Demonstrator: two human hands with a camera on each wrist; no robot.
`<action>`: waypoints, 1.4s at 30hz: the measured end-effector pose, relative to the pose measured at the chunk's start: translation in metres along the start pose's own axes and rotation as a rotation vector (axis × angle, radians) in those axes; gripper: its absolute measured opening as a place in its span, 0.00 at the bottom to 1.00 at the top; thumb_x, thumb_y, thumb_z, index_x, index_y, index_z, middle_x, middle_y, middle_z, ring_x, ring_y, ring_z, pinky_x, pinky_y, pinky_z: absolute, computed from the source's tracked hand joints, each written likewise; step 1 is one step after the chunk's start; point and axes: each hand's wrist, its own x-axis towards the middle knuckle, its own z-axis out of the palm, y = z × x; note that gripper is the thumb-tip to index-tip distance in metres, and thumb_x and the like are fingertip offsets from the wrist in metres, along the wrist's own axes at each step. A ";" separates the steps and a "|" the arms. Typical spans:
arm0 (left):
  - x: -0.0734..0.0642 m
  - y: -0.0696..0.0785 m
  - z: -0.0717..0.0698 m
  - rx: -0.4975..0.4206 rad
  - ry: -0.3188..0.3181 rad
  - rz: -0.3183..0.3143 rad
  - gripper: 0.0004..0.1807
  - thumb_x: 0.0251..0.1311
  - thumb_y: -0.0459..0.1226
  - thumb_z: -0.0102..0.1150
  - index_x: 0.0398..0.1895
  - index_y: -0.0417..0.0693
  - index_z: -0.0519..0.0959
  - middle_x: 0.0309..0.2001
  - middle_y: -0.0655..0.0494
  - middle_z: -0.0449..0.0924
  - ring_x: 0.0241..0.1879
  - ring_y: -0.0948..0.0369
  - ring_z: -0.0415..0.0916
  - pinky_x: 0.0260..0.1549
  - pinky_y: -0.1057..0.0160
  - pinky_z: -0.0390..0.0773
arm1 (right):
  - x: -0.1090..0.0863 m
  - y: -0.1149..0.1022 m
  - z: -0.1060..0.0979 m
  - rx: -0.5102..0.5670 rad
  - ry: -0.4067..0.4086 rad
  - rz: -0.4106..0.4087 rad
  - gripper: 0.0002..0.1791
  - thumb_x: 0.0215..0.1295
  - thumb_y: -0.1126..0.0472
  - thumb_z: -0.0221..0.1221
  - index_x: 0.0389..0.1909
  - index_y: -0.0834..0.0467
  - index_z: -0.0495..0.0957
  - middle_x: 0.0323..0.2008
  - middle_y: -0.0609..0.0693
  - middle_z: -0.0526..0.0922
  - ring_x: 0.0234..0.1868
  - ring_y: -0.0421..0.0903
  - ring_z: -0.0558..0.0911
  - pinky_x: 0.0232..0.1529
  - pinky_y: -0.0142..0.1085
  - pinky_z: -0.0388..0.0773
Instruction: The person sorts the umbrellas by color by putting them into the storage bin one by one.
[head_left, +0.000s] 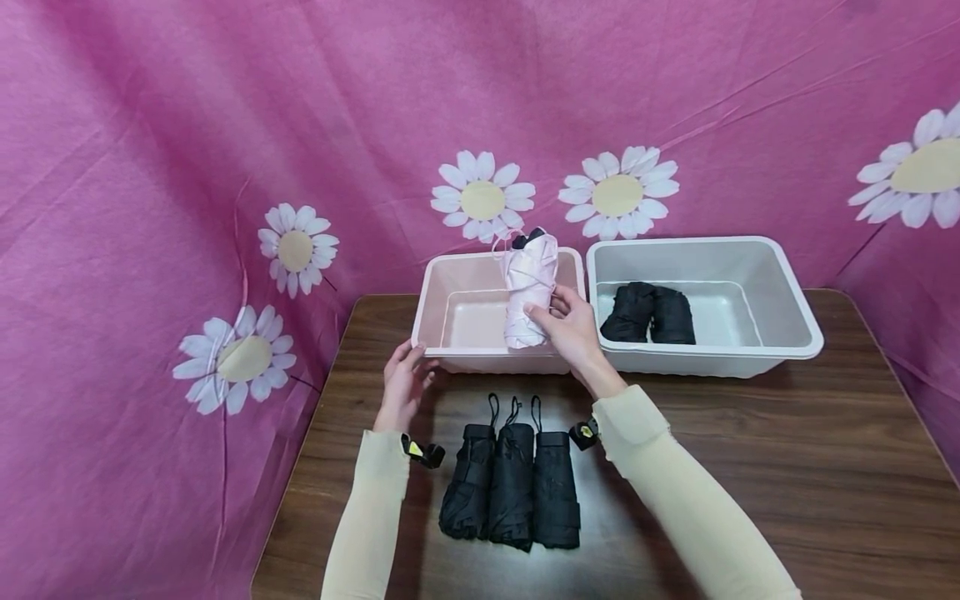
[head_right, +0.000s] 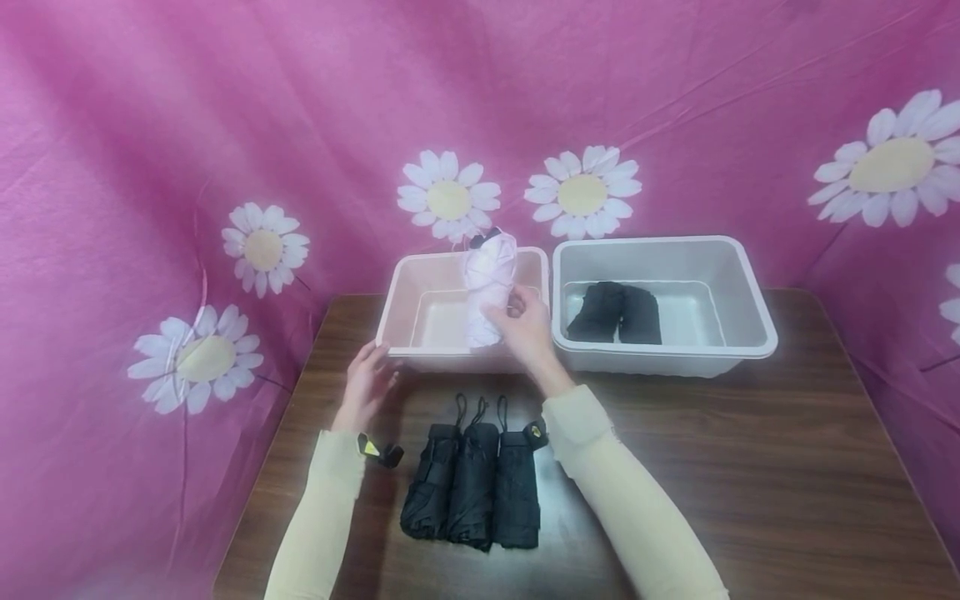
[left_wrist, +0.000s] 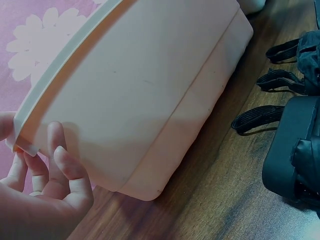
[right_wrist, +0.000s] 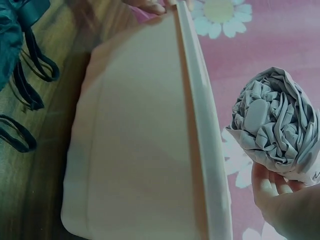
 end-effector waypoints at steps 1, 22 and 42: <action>0.000 0.000 0.000 0.001 -0.001 -0.001 0.07 0.65 0.35 0.56 0.45 0.52 0.73 0.26 0.62 0.81 0.22 0.65 0.79 0.23 0.69 0.73 | 0.000 0.000 0.001 -0.003 -0.004 0.003 0.32 0.62 0.59 0.63 0.65 0.62 0.65 0.60 0.62 0.75 0.59 0.52 0.76 0.60 0.43 0.74; 0.000 -0.001 0.003 0.007 0.001 -0.009 0.06 0.64 0.35 0.58 0.43 0.55 0.75 0.27 0.62 0.81 0.22 0.65 0.79 0.25 0.69 0.73 | 0.005 0.001 0.016 0.032 -0.018 0.081 0.32 0.63 0.61 0.61 0.67 0.63 0.63 0.60 0.62 0.75 0.59 0.53 0.77 0.56 0.35 0.77; 0.001 0.000 0.000 0.029 0.005 -0.003 0.08 0.65 0.35 0.56 0.46 0.53 0.73 0.28 0.62 0.80 0.23 0.65 0.79 0.27 0.68 0.72 | -0.008 -0.014 -0.010 0.109 0.068 0.049 0.22 0.66 0.66 0.57 0.59 0.66 0.69 0.53 0.60 0.79 0.42 0.34 0.79 0.49 0.30 0.80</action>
